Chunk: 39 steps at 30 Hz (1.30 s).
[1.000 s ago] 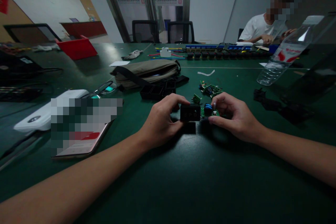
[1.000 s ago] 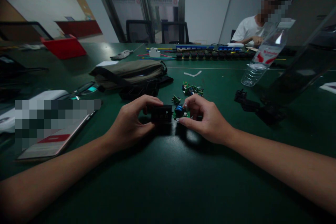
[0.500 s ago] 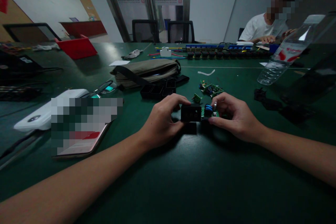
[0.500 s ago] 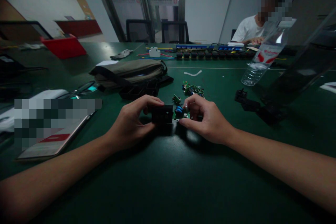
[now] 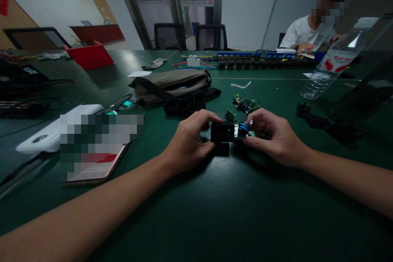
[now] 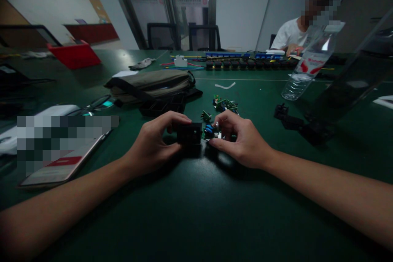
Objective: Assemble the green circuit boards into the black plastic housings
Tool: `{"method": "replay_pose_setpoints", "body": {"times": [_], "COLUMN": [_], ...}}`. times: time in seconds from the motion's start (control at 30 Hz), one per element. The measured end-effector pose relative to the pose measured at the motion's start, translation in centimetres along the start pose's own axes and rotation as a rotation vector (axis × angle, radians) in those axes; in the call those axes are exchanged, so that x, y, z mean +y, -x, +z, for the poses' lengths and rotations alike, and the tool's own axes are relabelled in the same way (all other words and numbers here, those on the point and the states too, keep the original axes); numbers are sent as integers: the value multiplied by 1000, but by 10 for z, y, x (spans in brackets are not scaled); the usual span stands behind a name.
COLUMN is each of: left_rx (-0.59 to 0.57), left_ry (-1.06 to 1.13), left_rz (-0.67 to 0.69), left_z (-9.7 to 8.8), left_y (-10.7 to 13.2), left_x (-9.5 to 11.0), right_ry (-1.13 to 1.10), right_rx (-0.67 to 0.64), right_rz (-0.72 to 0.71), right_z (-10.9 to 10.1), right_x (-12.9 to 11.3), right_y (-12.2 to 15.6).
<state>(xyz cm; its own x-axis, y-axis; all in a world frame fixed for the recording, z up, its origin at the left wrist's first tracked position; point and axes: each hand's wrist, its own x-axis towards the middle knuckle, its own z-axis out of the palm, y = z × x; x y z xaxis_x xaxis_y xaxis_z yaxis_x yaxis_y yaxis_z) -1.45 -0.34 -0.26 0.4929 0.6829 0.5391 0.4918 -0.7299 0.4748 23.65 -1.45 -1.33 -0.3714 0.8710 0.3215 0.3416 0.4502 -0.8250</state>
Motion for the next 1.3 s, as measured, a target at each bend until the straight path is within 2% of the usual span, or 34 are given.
{"method": "replay_pose_setpoints", "body": {"times": [0.4,0.67,1.3], "left_rx": [-25,-22,-19], "left_ry": [-2,-16,-14], "left_rz": [-6,-34,-46], "left_z": [0,-2,-2], "left_y": [0,0,-1], "left_x": [0,0,4], "right_ry": [18,-55,-4], "right_rx": [58,83,129], "right_rz": [-3,11,-2], "right_z": [2,2,4], "right_x": [-3,-3,-3], "right_y": [-2,-3,-4]}}
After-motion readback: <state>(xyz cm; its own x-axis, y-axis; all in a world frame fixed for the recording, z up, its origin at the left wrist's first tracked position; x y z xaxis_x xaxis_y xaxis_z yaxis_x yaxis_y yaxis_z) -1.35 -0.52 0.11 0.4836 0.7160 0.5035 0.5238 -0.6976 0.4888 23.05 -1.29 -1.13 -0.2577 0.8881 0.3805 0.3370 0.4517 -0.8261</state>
